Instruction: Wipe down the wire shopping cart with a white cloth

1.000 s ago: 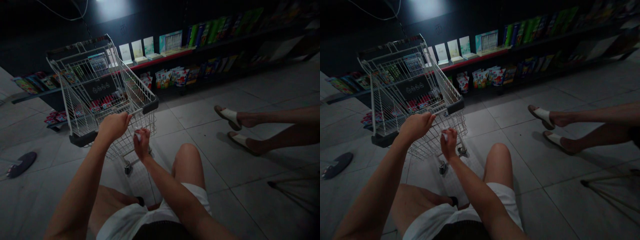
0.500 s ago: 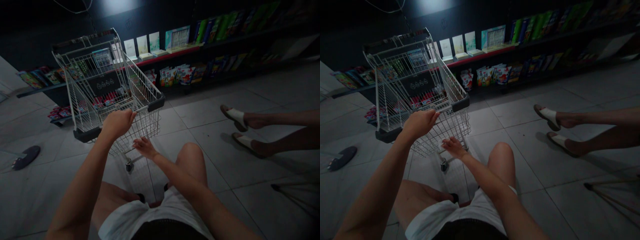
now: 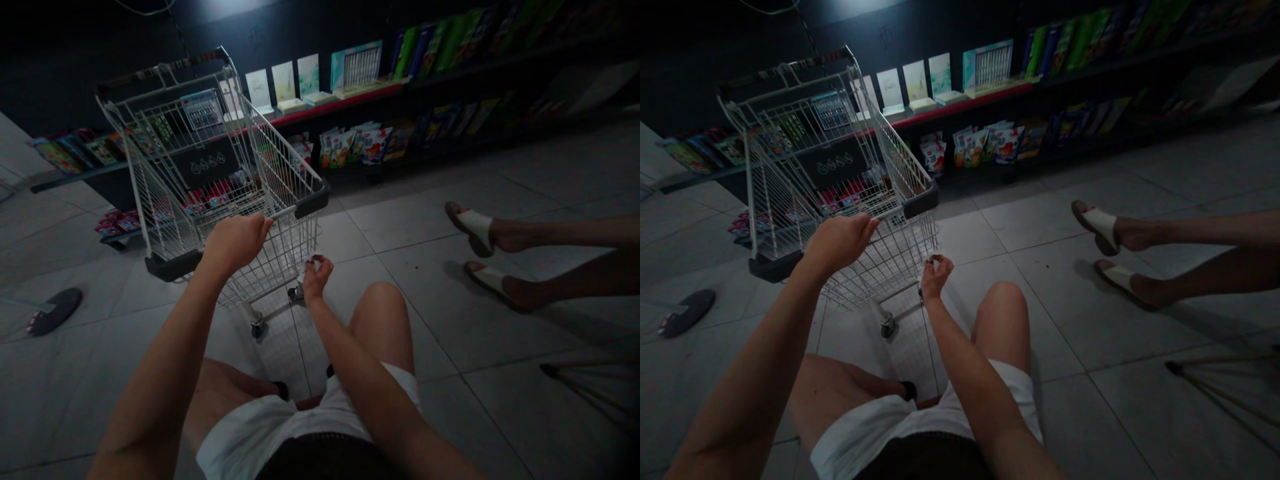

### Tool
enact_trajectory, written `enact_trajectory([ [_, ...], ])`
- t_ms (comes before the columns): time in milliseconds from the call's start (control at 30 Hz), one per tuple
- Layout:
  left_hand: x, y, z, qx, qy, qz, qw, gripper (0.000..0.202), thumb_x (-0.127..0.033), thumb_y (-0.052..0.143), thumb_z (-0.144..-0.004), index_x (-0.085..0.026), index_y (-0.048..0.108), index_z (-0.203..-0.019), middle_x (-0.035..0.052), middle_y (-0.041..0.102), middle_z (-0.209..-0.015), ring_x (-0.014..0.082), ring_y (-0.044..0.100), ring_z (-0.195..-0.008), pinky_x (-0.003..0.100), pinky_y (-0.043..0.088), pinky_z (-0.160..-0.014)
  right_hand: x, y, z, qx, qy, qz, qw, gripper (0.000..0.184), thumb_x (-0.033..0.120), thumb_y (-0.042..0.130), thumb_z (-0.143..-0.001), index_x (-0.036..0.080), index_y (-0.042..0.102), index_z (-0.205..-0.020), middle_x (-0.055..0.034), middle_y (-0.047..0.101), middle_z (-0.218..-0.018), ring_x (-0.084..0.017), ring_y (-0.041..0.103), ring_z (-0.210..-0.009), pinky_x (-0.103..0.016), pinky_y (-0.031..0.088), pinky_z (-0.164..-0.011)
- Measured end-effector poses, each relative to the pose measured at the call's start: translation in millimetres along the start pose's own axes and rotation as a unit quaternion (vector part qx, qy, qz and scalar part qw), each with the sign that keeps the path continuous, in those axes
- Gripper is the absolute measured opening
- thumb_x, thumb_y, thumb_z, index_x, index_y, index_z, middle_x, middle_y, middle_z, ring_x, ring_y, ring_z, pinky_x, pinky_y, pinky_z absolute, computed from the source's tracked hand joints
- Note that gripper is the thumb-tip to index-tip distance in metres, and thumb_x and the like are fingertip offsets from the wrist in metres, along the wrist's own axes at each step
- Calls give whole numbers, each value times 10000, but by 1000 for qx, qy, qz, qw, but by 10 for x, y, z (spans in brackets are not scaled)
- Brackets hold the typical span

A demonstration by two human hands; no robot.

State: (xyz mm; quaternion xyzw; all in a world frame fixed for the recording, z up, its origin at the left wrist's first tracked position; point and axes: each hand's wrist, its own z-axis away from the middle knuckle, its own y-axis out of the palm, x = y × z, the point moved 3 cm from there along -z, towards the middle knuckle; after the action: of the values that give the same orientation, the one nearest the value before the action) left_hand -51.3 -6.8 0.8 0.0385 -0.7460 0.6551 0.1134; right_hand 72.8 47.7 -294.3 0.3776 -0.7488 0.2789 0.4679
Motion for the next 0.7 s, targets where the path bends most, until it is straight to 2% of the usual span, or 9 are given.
enact_trajectory([
  [100,-1,-8,9,4,-1,-2,1000,562,-490,188,-1003,-178,655,-1009,125,722,-880,263,685,-807,358,479,-696,173,205,464,-7,-3,3,1000,185,211,465,-836,190,511,-1014,-86,513,-1028,-212,474,-1024,-407,444,-948],
  [233,27,-3,34,0,-7,-3,1000,570,-508,191,-999,-187,661,-1020,126,722,-890,267,683,-827,355,472,-707,272,255,809,67,-109,37,991,213,207,500,-856,182,542,-1063,-120,520,-1076,-240,469,-1097,-425,447,-981],
  [300,51,7,49,2,-11,-1,1000,582,-520,183,-997,-191,663,-1025,129,721,-894,272,680,-831,361,470,-711,210,196,776,157,-189,62,967,225,173,527,-840,181,590,-1056,-130,528,-1100,-250,471,-1127,-430,451,-992],
  [400,71,20,67,9,-11,0,1000,593,-522,171,-997,-194,664,-1029,130,720,-894,269,673,-824,366,469,-712,21,29,505,337,-314,93,883,253,85,558,-797,213,659,-990,-99,575,-1090,-230,506,-1082,-406,462,-986],
  [433,71,21,69,11,-10,0,1000,593,-521,170,-997,-194,663,-1031,130,720,-897,267,671,-821,366,469,-711,-53,-50,369,373,-340,104,857,267,58,560,-788,221,672,-967,-89,590,-1086,-223,513,-1068,-398,463,-987],
  [467,66,21,68,11,-9,1,1000,591,-520,172,-998,-193,663,-1034,131,721,-901,265,670,-819,366,469,-710,-127,-134,217,381,-350,116,848,273,41,556,-788,221,679,-952,-89,597,-1097,-222,514,-1074,-395,458,-998],
  [500,58,20,63,10,-8,2,1000,588,-518,175,-998,-191,663,-1035,131,722,-902,265,671,-818,367,470,-709,-192,-213,68,371,-349,128,851,274,31,552,-790,215,682,-947,-96,598,-1111,-226,508,-1091,-398,451,-1012],
  [600,16,12,37,3,-7,5,1000,582,-511,185,-999,-181,664,-1026,134,724,-897,269,676,-812,370,474,-703,-320,-353,-214,304,-297,140,894,256,50,548,-800,193,669,-974,-123,576,-1152,-248,474,-1158,-422,434,-1043],
  [700,-31,4,5,0,-11,8,1000,578,-510,195,-999,-174,665,-1025,133,727,-901,263,679,-813,365,478,-708,-319,-279,-140,206,-191,103,954,223,105,521,-800,173,631,-981,-138,533,-1142,-254,463,-1156,-450,431,-1045],
])
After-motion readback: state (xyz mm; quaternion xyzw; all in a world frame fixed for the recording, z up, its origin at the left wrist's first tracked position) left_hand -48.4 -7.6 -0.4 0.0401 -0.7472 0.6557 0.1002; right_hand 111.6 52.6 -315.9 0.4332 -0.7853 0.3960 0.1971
